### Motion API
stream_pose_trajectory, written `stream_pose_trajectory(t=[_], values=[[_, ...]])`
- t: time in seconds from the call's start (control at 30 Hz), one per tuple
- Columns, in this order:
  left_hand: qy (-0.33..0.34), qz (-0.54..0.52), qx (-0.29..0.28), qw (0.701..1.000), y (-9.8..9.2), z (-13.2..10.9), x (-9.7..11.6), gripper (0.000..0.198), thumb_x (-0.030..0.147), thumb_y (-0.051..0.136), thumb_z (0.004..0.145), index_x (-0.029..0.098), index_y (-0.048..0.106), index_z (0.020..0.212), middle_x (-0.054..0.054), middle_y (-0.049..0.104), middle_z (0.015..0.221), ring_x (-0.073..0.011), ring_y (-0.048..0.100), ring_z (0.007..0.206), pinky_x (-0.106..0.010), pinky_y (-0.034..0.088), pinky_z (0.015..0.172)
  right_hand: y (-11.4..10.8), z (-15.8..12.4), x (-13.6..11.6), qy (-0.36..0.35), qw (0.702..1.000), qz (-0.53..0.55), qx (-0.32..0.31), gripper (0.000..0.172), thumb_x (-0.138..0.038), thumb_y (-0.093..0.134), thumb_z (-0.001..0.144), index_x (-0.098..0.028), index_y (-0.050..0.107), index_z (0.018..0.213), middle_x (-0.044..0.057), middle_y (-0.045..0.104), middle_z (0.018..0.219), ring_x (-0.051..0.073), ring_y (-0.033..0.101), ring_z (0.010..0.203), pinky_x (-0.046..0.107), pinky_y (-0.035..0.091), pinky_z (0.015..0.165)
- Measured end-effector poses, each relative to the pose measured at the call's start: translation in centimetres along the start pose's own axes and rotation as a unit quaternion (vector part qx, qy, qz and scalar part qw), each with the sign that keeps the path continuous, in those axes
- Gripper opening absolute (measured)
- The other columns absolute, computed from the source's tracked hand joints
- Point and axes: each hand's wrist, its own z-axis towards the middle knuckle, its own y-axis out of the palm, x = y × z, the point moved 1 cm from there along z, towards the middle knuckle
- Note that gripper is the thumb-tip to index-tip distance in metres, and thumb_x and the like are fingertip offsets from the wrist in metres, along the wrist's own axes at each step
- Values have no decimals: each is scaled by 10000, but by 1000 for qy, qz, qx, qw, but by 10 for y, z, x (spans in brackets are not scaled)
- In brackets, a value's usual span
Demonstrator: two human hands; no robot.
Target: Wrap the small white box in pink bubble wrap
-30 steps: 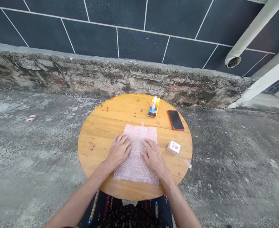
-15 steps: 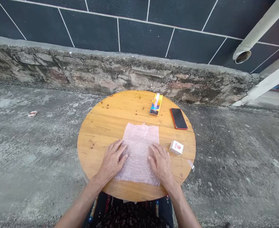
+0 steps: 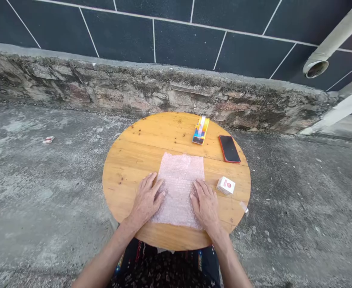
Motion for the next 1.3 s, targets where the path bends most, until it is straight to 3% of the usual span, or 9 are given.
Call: stream_pose_trajectory(t=[0.17,0.33,0.5,0.6,0.73,0.9,1.07,1.2,1.3], values=[[-11,15,4,1000,-1,6,1,355,299,506,902,182,590,1227,-161,456,1386,-346,408,1292,-524,378,1054,3,7,0,-2,1000,3,-9,396,-235,459,903,-107,566,1262,134,550,1349,312,469,1233,490,375,1016],[-7,18,15,1000,4,14,1,356,276,512,891,178,597,1223,-176,462,1374,-368,415,1283,-549,385,1033,-2,7,-3,0,999,28,23,371,-236,456,911,-103,563,1241,153,573,1311,307,487,1212,493,385,1000],[-12,-88,81,993,5,6,-8,377,319,534,887,185,579,1236,-158,455,1380,-337,471,1235,-536,411,1015,-39,-8,6,-7,994,33,103,318,-226,476,904,-181,552,1210,109,571,1303,273,477,1222,463,371,1005],[-6,-176,106,979,-2,3,-10,285,266,533,891,201,622,1154,-114,530,1306,-283,511,1201,-496,423,1021,-63,-15,31,61,985,-3,159,346,-268,509,888,-194,531,1226,119,566,1296,291,491,1201,480,389,972],[46,-193,94,976,-9,4,-5,180,200,554,867,222,684,990,-67,608,1206,-270,491,1220,-489,417,1028,-70,-14,68,146,984,-4,103,558,-309,579,819,-185,434,1344,138,476,1393,334,463,1240,515,412,950],[48,-158,75,983,-7,6,-2,189,182,556,855,225,700,970,-66,599,1236,-282,461,1251,-502,411,1027,-53,-7,87,163,981,80,62,515,-300,549,817,-179,473,1312,122,552,1309,298,516,1197,476,425,977],[46,-126,64,989,-4,6,-2,184,200,576,837,236,710,957,-67,594,1236,-297,458,1248,-517,420,1005,-59,-7,74,164,974,129,85,462,-360,582,816,-197,533,1246,109,608,1232,277,594,1068,452,464,926],[37,-128,59,989,-4,6,-1,197,198,578,832,241,713,969,-63,583,1251,-298,449,1253,-521,416,1010,-62,-2,42,92,975,191,68,440,-344,599,819,-211,535,1234,99,621,1197,250,609,1025,419,491,886],[30,-133,54,989,-5,6,-2,202,197,579,831,241,714,976,-64,574,1261,-300,442,1256,-519,414,1014,-49,7,17,40,970,237,36,417,-260,599,810,-219,543,1221,86,625,1182,238,604,1040,401,497,883]])
